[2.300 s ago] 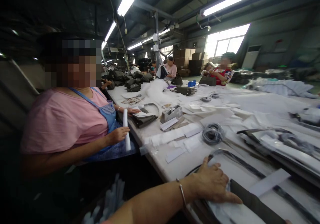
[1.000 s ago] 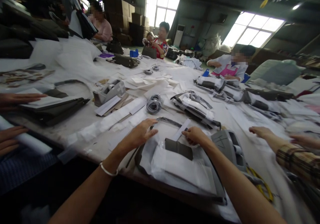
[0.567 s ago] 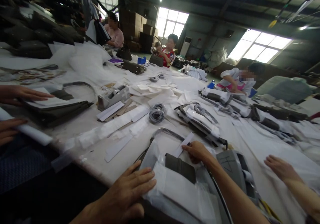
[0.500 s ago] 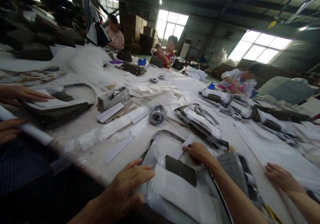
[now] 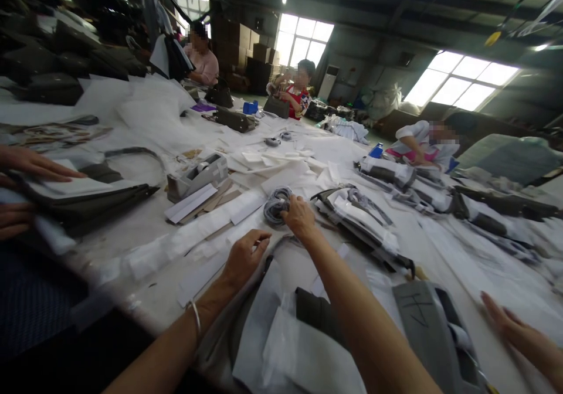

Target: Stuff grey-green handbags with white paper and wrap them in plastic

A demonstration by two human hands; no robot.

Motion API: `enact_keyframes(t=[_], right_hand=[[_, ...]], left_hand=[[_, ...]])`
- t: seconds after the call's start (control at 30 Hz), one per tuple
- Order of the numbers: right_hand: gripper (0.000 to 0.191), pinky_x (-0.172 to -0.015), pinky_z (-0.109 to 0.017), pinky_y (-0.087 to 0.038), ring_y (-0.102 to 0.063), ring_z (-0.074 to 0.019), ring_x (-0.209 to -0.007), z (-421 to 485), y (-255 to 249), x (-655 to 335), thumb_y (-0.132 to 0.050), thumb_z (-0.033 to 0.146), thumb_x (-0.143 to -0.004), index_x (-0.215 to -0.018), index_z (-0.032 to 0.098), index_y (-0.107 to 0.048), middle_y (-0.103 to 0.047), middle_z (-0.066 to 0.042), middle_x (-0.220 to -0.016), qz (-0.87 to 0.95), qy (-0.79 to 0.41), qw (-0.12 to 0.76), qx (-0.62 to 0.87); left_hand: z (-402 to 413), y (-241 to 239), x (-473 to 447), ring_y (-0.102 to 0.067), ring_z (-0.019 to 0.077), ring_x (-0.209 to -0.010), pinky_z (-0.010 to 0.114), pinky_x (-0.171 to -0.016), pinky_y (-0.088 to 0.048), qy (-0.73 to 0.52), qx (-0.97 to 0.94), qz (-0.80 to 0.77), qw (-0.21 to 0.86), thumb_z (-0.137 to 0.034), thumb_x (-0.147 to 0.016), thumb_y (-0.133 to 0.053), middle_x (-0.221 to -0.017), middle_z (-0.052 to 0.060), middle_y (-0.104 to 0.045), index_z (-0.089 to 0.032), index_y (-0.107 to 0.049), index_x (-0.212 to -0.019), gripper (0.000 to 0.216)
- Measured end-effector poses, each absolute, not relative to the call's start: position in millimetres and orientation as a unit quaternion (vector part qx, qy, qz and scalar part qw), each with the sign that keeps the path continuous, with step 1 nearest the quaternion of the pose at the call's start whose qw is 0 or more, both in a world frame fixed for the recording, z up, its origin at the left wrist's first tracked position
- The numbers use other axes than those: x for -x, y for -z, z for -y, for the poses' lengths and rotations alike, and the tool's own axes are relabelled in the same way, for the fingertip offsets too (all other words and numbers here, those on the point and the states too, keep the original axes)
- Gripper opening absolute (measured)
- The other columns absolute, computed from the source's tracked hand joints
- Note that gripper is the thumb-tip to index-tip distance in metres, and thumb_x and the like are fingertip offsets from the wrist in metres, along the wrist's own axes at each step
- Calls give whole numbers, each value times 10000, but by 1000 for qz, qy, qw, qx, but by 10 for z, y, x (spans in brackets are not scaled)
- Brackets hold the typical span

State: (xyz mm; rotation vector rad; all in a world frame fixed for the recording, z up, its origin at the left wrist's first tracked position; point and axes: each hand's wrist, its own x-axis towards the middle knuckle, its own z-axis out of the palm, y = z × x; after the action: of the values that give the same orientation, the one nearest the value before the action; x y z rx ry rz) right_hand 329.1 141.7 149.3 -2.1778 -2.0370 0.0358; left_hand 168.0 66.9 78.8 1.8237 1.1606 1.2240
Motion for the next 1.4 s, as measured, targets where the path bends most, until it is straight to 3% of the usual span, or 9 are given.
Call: enact_keyframes(t=[0.13,0.27,0.4,0.47,0.57,0.77,0.97,1.17,1.4], right_hand=[[326,-857,-322,-446,-618,-274,-1065,-1559,-1448,-3321,-554,268,-898,-1207,188,-620,-612,-136,-1210,669,-19,93,737],[343,-899,-312,-444,-609,-257,-1093,-1399,-1652,-3611,-518,303,-916,-1214,190,-645,-646,-112,-1211,659,-12,128,741],[303,-764,-245,-485,-675,-190,-861,-948,-1779,-3925,-596,317,-857,-1115,207,-710,-738,-15,-931,685,-159,132,699],[281,-707,-233,-477,-674,-177,-794,-707,-1731,-3981,-622,279,-819,-1069,200,-723,-739,-1,-867,704,-234,116,661],[224,-689,-243,-442,-661,-180,-794,-484,-1573,-3933,-666,257,-774,-983,211,-731,-732,-6,-850,722,-161,44,672],[193,-757,-277,-425,-642,-235,-953,-545,-1338,-3795,-662,292,-820,-963,168,-699,-703,-98,-1004,667,-58,10,743],[441,-800,-295,-442,-625,-245,-1030,-542,-1297,-3840,-629,227,-828,-1258,151,-565,-564,-141,-1259,646,-40,33,762],[437,-882,-302,-443,-620,-260,-1067,-576,-1248,-3988,-656,212,-796,-1222,125,-616,-619,-149,-1197,650,-66,28,757],[428,-930,-297,-446,-622,-253,-1105,-644,-1255,-4039,-690,234,-800,-1211,120,-645,-679,-141,-1172,664,-87,49,741]], left_hand=[[-728,-746,-1654,-663,174,-939,298,-854,-528,-458,-702,-443,319,-215,-910,-513,-1014,39,-711,-208,-659,-1014,179],[-727,-743,-1669,-668,175,-927,296,-827,-529,-447,-699,-443,340,-215,-892,-535,-1012,40,-713,-201,-658,-1016,175],[-739,-754,-1676,-674,180,-910,303,-816,-532,-433,-690,-460,352,-211,-890,-528,-1008,55,-719,-187,-668,-1011,187],[-749,-762,-1676,-676,182,-915,302,-822,-533,-429,-691,-465,350,-207,-887,-529,-1009,61,-721,-183,-674,-1002,187],[-760,-758,-1664,-681,181,-933,296,-838,-536,-424,-692,-466,351,-206,-884,-530,-1012,63,-725,-182,-676,-999,187],[-733,-735,-1630,-668,187,-939,321,-851,-541,-430,-701,-469,322,-222,-896,-513,-1023,63,-719,-183,-673,-995,192],[-757,-1045,-1866,-656,193,-1015,329,-917,-528,-400,-762,-412,301,-220,-896,-536,-1093,67,-699,-190,-652,-1084,223],[-1008,-1147,-2286,-528,225,-1272,348,-1096,-400,-225,-883,-362,195,-194,-835,-619,-1359,99,-588,-171,-541,-1322,494],[-1106,-1007,-2450,-629,246,-1100,339,-945,-487,-149,-887,-398,179,-244,-834,-605,-1201,90,-664,-202,-597,-1257,425]])
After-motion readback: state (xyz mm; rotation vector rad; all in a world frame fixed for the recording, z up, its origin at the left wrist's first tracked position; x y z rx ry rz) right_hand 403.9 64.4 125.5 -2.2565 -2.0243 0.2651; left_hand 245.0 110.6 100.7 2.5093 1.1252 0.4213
